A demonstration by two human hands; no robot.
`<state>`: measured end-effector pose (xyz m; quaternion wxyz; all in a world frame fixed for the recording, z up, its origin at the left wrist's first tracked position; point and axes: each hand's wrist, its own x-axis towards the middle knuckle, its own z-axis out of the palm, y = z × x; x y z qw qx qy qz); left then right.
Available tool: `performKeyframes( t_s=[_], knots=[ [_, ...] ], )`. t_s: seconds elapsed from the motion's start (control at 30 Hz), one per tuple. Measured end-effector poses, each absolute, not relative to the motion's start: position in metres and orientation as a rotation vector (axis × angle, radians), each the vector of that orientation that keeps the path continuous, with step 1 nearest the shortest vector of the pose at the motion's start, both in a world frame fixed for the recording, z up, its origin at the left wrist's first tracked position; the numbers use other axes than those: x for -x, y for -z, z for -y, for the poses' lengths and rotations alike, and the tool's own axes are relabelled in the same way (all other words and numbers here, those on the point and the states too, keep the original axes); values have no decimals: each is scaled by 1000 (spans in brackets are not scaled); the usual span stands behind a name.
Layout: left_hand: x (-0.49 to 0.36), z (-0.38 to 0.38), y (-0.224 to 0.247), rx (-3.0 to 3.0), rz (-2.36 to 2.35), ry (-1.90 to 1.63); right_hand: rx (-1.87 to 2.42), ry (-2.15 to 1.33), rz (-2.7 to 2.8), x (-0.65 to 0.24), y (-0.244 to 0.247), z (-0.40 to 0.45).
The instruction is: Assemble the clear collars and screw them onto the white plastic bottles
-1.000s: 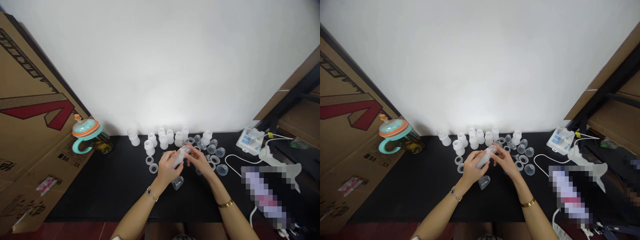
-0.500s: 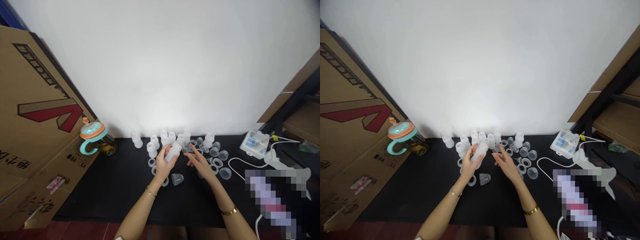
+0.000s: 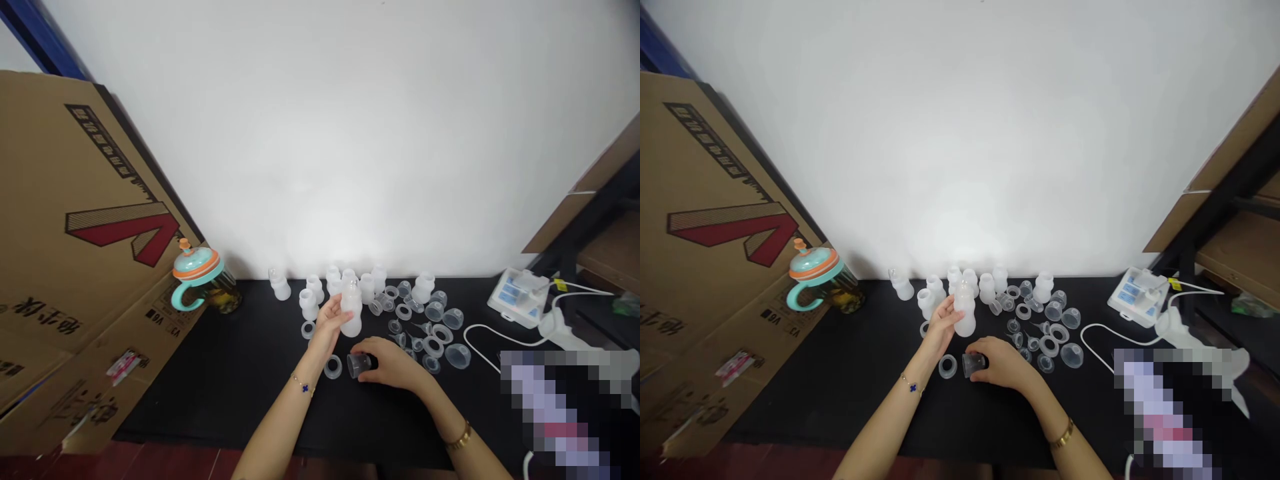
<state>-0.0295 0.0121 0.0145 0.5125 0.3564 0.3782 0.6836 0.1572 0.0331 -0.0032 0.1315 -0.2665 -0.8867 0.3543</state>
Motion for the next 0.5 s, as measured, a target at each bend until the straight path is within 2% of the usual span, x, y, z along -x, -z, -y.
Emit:
performKeyframes(
  t_s=[0.5],
  knots=[
    [28,-12,-12,-786,-876,-1570,997,-754,2533,-157,11,-41]
  ],
)
